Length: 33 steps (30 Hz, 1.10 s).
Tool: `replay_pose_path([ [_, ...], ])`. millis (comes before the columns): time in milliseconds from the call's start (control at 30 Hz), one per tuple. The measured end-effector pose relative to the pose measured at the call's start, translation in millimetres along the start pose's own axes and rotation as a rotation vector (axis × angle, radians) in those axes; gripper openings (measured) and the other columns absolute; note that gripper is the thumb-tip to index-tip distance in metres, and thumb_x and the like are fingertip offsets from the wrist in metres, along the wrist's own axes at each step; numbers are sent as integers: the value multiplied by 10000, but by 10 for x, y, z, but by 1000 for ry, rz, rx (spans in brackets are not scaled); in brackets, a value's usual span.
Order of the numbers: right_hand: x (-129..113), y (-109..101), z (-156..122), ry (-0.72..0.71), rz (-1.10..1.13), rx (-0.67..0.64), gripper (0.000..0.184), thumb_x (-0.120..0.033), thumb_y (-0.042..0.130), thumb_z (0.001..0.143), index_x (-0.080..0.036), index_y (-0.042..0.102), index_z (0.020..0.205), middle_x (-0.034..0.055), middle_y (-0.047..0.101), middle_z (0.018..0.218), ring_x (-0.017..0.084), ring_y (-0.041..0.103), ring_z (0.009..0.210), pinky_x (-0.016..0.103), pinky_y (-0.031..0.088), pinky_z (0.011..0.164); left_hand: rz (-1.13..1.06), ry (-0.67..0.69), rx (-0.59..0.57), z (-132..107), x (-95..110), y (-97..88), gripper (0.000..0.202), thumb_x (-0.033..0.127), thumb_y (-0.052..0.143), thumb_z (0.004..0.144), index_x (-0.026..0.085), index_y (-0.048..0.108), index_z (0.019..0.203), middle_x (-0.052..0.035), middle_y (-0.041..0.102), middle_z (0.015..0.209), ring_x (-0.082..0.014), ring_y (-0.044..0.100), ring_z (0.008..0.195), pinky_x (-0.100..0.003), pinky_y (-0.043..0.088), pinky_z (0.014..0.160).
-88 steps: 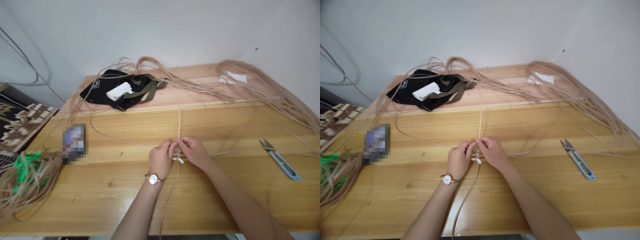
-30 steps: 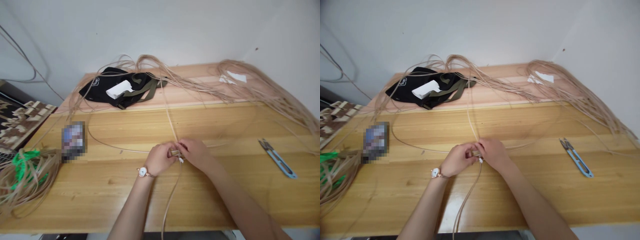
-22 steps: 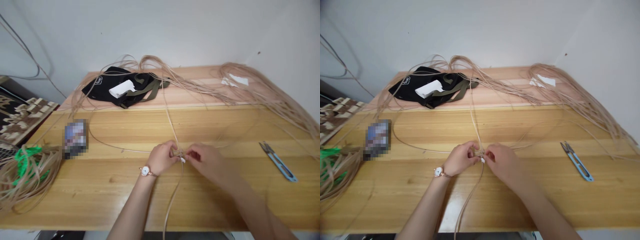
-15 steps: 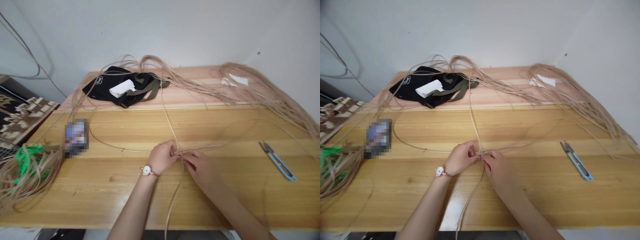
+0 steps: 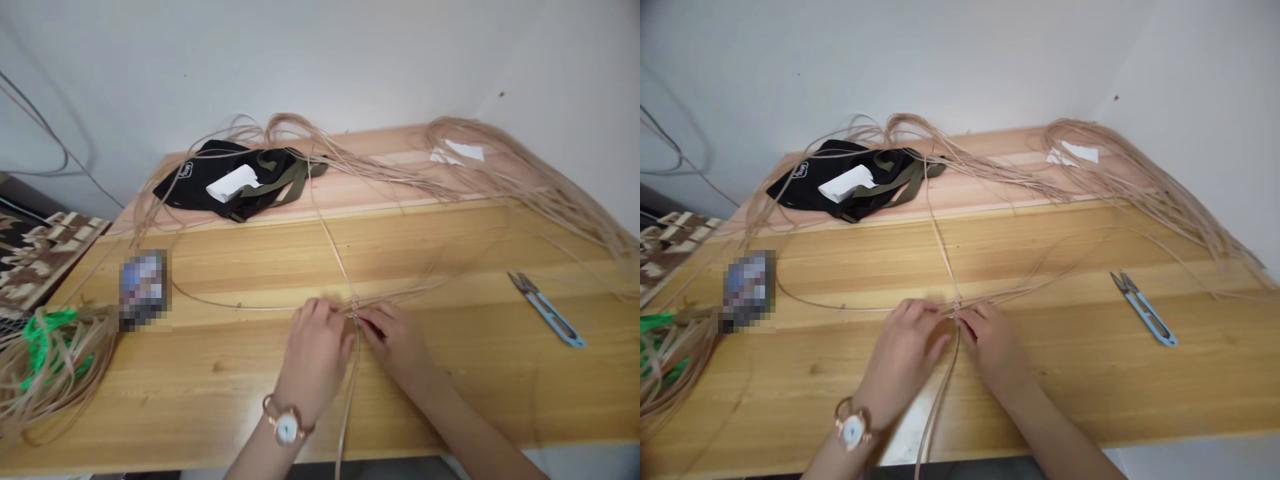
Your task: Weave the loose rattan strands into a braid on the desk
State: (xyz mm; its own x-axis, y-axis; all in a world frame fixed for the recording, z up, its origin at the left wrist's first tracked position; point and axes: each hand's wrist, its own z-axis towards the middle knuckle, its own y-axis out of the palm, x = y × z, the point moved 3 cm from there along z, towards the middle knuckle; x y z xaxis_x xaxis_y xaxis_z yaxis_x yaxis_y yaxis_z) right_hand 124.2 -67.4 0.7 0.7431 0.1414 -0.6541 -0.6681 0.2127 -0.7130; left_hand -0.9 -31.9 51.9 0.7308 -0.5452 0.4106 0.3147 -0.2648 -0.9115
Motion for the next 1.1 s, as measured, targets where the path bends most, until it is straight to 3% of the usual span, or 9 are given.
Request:
replay_pose_path([
  [133, 1, 20, -11, 23, -29, 26, 178, -156, 443, 806, -159, 609, 873, 55, 566, 794, 134, 509, 754, 260, 424, 688, 91, -47, -92, -236, 178, 174, 202, 273, 447, 778, 187, 579, 905, -78, 569, 882, -265, 472, 885, -432, 370, 758],
  [333, -54, -25, -1, -3, -102, 62, 189, -160, 443, 785, -177, 599, 891, 58, 544, 852, 147, 491, 814, 278, 409, 738, 141, -54, -78, -284, 158, 307, 280, 152, 383, 787, 192, 547, 1011, -71, 595, 858, -231, 513, 798, -418, 374, 744],
  [467, -73, -104, 25, 38, -193, 94, 253, -218, 479, 758, -182, 572, 991, 70, 520, 965, 188, 451, 931, 338, 354, 842, 116, -35, -49, -257, 116, 261, 322, 110, 385, 773, 215, 541, 1035, -61, 584, 913, -223, 506, 852, -405, 374, 789],
  [633, -83, -130, 47, 50, -245, -14, 260, -251, 507, 756, -190, 566, 1002, 65, 523, 1005, 204, 423, 965, 349, 319, 859, 58, -53, -68, -279, 31, 196, 348, 105, 402, 754, 239, 552, 1038, -67, 568, 906, -226, 494, 902, -400, 386, 815],
  [833, -174, -87, 121, 67, -309, -102, 273, -286, 560, 736, -194, 563, 993, 60, 529, 957, 208, 435, 922, 343, 323, 817, -115, -66, -39, -310, -63, 75, 313, 105, 363, 766, 228, 582, 951, -66, 557, 875, -203, 510, 836, -358, 418, 752],
  [1000, -218, -40, 311, 64, -347, -97, 202, -298, 562, 741, -193, 586, 912, 56, 523, 882, 202, 442, 884, 336, 325, 794, -241, -120, -35, -290, -179, -25, 200, 160, 412, 755, 214, 599, 803, -37, 571, 753, -181, 523, 726, -316, 428, 663],
  [1100, -206, -38, 402, 50, -301, -97, 191, -277, 590, 713, -195, 585, 885, 43, 514, 876, 192, 440, 886, 321, 329, 797, -251, -128, 45, -200, -292, -114, 182, 240, 454, 761, 213, 604, 861, -48, 595, 836, -193, 524, 801, -332, 415, 725],
])
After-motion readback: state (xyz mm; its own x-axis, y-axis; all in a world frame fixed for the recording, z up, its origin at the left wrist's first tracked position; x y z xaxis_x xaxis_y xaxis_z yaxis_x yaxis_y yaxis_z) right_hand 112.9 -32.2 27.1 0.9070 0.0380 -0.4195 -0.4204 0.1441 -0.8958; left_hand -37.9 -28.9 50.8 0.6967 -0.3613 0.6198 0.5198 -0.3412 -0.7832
